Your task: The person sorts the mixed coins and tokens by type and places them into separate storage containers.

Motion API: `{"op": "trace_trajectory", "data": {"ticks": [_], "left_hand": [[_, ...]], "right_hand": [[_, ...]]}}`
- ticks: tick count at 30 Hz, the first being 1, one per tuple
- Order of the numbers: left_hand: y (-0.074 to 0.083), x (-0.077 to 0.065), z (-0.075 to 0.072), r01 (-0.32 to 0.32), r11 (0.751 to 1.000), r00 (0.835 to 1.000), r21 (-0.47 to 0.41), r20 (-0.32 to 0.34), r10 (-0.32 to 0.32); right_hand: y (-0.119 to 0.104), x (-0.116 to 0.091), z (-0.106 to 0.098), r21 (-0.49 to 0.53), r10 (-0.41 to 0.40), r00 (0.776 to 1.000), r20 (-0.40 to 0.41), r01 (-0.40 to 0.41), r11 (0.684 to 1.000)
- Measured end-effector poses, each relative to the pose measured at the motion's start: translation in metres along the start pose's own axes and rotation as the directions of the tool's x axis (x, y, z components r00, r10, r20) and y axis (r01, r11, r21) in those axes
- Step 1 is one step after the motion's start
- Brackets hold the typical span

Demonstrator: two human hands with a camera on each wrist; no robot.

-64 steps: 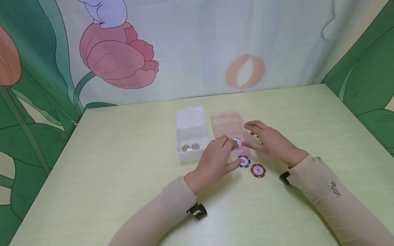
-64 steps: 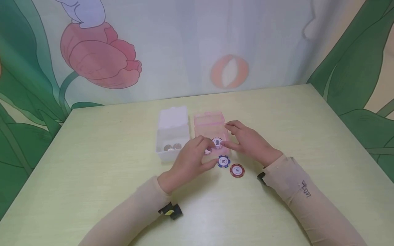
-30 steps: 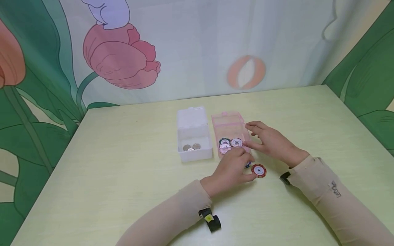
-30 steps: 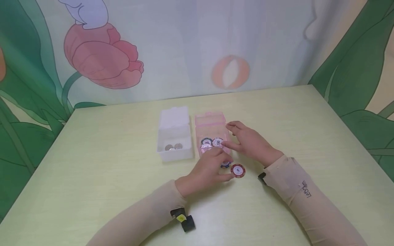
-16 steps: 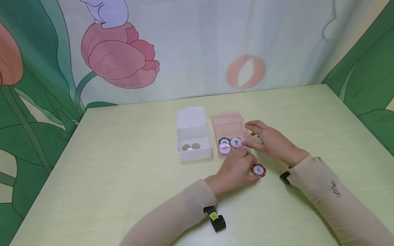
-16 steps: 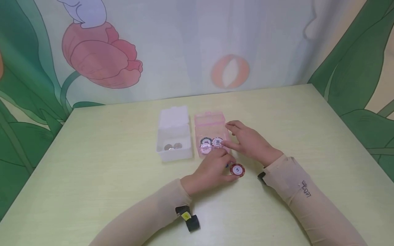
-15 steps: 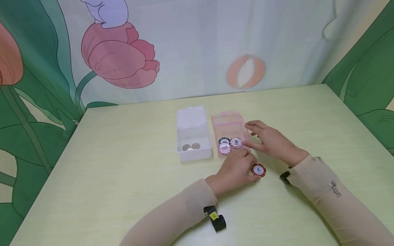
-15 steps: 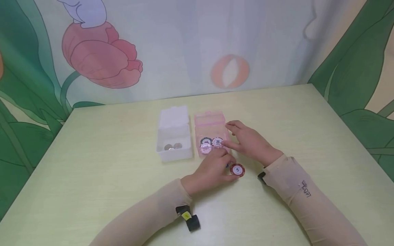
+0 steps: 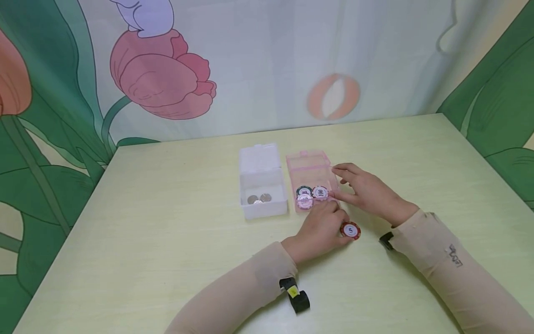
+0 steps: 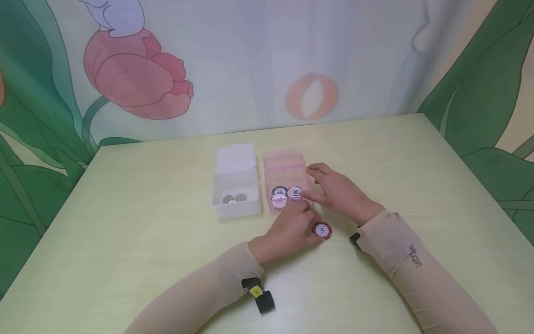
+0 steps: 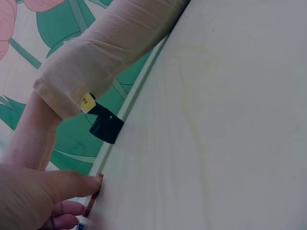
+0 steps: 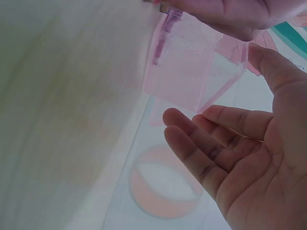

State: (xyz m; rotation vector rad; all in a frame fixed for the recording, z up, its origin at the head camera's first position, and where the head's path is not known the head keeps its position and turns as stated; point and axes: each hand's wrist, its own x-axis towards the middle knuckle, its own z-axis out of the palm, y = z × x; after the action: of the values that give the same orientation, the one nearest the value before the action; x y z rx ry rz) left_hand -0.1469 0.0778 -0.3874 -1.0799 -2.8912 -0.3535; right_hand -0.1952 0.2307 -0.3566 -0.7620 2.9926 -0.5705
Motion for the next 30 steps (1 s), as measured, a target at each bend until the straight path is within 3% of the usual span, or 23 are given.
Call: {"op": "trace_trajectory", "data": {"ticks": [16,30], "left_hand": [[0.0011,0.0004,0.0038,-0.003,1.0,1.0,0.004,-0.026,0.003],[0.0049,-0.0045,-0.0044,-0.027,0.999,1.0,-0.022,-0.015,0.027]], "right_hand": [[0.0,0.0003,-0.0003,-0.004,0.009,1.0,0.011,-0.009,1.0],[0.0007,0.0002,0.0,-0.001,0.018,1.0,0.012,-0.018,1.0]]}}
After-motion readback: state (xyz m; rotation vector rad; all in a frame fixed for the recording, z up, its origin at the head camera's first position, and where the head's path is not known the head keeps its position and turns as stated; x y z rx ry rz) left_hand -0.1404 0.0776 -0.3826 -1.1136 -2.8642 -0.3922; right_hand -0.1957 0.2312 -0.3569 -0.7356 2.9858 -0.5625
